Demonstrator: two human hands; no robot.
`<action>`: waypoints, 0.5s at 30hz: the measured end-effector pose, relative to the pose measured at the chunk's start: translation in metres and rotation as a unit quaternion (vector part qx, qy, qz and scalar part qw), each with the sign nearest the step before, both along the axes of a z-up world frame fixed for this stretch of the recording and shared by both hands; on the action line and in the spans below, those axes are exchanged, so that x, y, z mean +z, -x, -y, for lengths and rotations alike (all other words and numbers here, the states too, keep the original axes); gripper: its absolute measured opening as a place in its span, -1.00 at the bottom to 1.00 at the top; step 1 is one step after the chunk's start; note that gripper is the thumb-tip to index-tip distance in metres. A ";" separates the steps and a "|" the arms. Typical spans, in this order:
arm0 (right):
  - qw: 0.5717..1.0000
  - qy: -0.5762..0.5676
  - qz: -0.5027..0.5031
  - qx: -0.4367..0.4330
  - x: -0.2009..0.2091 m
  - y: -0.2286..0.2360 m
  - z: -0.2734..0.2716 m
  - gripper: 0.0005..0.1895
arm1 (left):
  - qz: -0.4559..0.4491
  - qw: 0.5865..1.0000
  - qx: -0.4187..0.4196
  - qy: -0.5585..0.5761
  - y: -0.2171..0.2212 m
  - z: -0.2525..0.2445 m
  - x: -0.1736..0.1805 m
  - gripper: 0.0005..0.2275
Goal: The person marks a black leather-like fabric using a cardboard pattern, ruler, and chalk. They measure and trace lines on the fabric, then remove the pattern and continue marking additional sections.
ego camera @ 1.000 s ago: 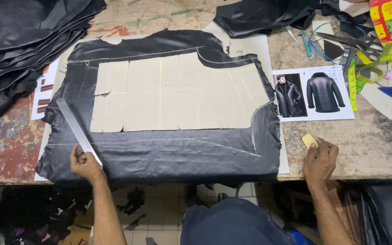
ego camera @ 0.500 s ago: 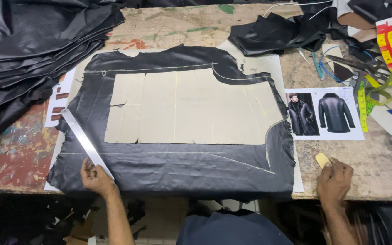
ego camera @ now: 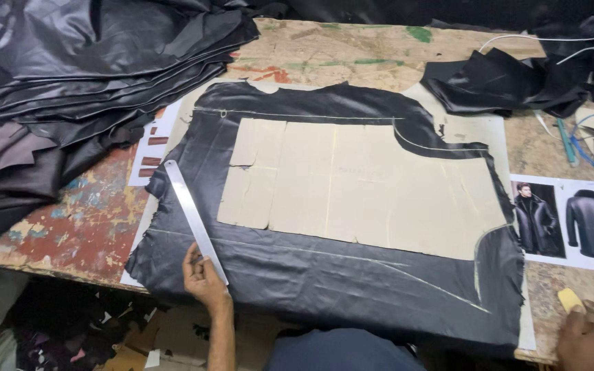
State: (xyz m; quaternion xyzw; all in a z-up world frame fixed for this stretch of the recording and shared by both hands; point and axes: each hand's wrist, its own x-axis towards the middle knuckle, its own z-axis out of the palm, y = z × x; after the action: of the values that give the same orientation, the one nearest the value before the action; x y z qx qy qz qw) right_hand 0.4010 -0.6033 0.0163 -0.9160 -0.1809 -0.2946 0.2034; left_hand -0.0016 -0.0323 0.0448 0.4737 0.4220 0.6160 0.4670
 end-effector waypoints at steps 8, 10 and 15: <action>0.994 0.104 -0.003 -0.027 0.011 -0.008 -0.004 -0.71 | -0.011 0.999 -0.025 0.027 0.000 0.004 0.005 -0.66; 0.993 0.101 0.004 -0.056 0.011 -0.003 -0.012 -0.72 | -0.018 0.999 -0.026 0.030 0.000 0.004 0.003 -0.66; 0.996 0.058 -0.031 -0.052 0.016 0.008 -0.018 -0.72 | 0.004 1.000 -0.020 0.020 0.002 -0.005 -0.021 -0.64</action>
State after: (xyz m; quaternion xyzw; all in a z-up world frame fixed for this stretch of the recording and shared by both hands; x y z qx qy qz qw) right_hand 0.3930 -0.5854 0.0324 -0.9432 -0.1434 -0.2650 0.1397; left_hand -0.0031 -0.0275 0.0234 0.4701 0.4232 0.5996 0.4903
